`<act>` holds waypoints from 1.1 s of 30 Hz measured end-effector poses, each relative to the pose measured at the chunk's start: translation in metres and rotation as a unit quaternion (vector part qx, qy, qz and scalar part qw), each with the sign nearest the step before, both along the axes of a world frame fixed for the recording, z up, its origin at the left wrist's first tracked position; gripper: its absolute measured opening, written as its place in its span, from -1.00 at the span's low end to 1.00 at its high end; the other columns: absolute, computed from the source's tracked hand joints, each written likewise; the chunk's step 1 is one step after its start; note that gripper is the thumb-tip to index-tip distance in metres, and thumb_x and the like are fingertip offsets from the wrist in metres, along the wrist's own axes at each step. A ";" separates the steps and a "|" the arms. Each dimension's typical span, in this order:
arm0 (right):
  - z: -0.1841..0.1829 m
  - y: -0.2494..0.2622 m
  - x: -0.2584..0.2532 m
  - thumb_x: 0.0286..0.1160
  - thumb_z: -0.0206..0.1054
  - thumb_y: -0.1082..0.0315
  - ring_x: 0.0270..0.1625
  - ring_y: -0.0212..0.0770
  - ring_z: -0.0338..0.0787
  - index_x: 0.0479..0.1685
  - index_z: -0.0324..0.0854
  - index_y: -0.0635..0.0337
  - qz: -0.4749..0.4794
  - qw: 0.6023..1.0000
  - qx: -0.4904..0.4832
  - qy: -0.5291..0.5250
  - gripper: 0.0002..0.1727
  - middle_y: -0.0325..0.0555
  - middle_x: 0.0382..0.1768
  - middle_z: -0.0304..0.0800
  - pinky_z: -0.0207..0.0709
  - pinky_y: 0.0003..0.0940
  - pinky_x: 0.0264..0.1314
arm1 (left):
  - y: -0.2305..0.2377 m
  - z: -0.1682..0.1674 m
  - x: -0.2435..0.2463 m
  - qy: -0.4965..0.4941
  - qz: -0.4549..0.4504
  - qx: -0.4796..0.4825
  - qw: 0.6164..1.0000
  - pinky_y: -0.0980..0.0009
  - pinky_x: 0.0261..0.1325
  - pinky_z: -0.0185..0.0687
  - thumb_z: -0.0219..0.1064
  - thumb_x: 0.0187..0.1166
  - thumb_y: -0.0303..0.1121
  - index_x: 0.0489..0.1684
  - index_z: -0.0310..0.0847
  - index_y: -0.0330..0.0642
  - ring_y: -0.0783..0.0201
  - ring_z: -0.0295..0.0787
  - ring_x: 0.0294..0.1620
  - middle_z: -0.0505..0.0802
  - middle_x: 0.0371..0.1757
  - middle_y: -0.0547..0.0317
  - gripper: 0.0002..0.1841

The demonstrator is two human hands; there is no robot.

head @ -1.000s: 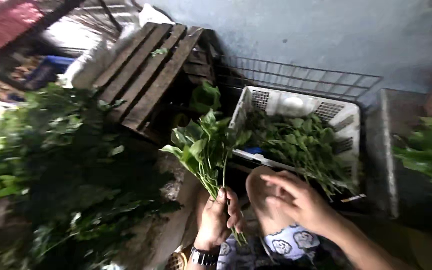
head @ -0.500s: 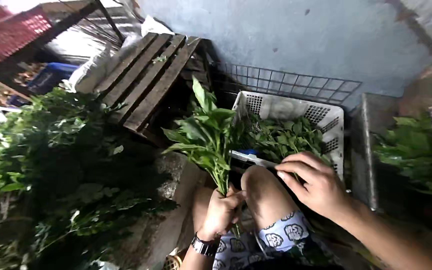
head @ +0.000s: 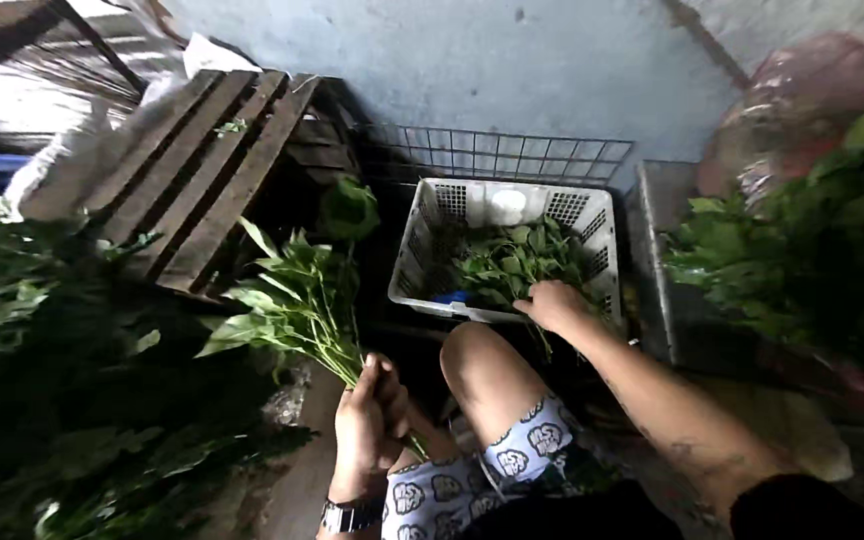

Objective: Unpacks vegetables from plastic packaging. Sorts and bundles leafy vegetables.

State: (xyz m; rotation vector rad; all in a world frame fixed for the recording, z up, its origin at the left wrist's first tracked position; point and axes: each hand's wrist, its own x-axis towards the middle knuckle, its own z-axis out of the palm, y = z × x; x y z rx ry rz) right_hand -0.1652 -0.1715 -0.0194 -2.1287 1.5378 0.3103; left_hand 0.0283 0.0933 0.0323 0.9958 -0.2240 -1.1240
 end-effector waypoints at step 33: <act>0.103 -0.004 -0.104 0.71 0.32 0.13 -0.35 -0.33 0.72 0.28 0.76 0.12 -0.107 0.890 -0.231 -0.378 -0.64 -0.07 -0.04 0.86 0.65 -0.29 -0.22 | -0.049 0.011 -0.036 0.030 -0.018 0.015 0.999 0.54 -0.89 0.21 -0.01 0.88 -0.29 0.17 0.64 -0.20 0.49 0.18 -0.92 0.32 -0.81 0.36 -0.70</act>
